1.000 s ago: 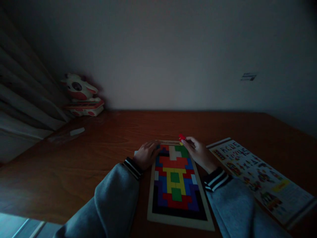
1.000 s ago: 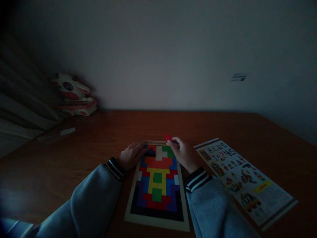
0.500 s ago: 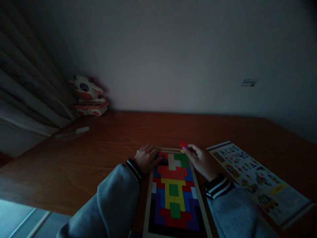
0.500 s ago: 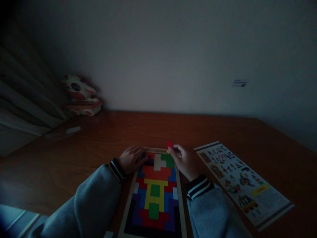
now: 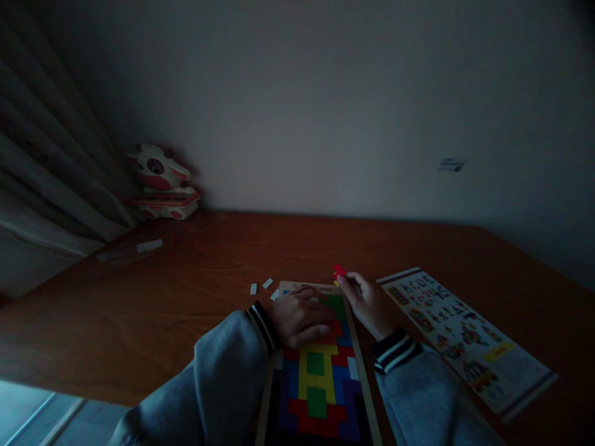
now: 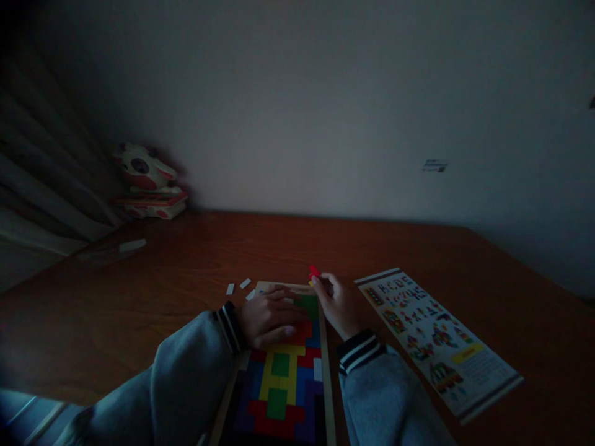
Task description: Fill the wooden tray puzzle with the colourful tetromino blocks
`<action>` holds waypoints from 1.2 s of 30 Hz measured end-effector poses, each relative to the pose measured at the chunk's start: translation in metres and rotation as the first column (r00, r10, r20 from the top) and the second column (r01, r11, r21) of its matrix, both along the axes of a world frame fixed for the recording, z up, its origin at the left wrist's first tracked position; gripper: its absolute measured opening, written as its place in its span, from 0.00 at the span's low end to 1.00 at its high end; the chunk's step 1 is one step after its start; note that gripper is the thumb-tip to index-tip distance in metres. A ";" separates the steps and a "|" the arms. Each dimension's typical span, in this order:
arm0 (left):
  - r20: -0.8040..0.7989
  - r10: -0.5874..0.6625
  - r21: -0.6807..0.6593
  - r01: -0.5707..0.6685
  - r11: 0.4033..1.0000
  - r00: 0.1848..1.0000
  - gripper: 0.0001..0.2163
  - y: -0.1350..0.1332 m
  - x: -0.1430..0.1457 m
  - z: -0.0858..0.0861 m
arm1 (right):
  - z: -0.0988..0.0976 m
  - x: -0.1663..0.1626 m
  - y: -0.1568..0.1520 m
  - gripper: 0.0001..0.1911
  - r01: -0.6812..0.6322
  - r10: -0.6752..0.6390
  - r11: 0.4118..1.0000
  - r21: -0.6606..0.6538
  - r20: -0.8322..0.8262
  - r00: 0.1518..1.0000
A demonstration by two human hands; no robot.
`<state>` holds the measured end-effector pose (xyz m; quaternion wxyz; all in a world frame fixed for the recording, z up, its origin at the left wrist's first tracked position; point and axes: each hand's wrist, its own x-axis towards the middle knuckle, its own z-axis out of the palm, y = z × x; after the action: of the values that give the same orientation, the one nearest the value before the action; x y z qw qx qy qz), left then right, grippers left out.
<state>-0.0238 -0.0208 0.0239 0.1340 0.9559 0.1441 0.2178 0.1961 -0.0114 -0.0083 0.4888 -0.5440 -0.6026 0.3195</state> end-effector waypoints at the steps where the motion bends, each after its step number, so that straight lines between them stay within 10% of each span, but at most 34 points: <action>1: -0.017 -0.005 0.000 0.005 1.000 1.000 0.17 0.000 0.000 0.000 | -0.001 0.001 0.001 0.23 -0.007 0.007 1.000 0.000 0.011 1.000; 9: 0.096 0.218 -0.025 -0.216 0.976 0.971 0.15 0.007 -0.012 -0.007 | -0.008 0.005 0.004 0.20 -0.023 0.023 1.000 -0.005 -0.008 1.000; 19: 0.246 0.694 -0.002 -0.716 0.698 0.676 0.12 0.029 -0.058 -0.046 | -0.014 0.009 0.004 0.22 0.015 -0.013 0.999 0.032 -0.052 0.999; 28: 0.198 0.787 -0.005 -0.803 0.596 0.584 0.13 -0.014 -0.072 -0.063 | -0.013 0.008 -0.002 0.33 0.061 -0.054 0.996 0.065 -0.104 0.993; 36: 0.201 0.907 -0.180 -0.896 0.406 0.370 0.14 -0.047 -0.069 -0.066 | -0.010 0.009 -0.019 0.20 0.004 -0.006 1.000 -0.013 -0.121 0.993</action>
<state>-0.0925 -0.0675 -0.0424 0.0310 0.6804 0.6264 0.3791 0.2048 -0.0306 -0.0186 0.5218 -0.5280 -0.5685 0.3545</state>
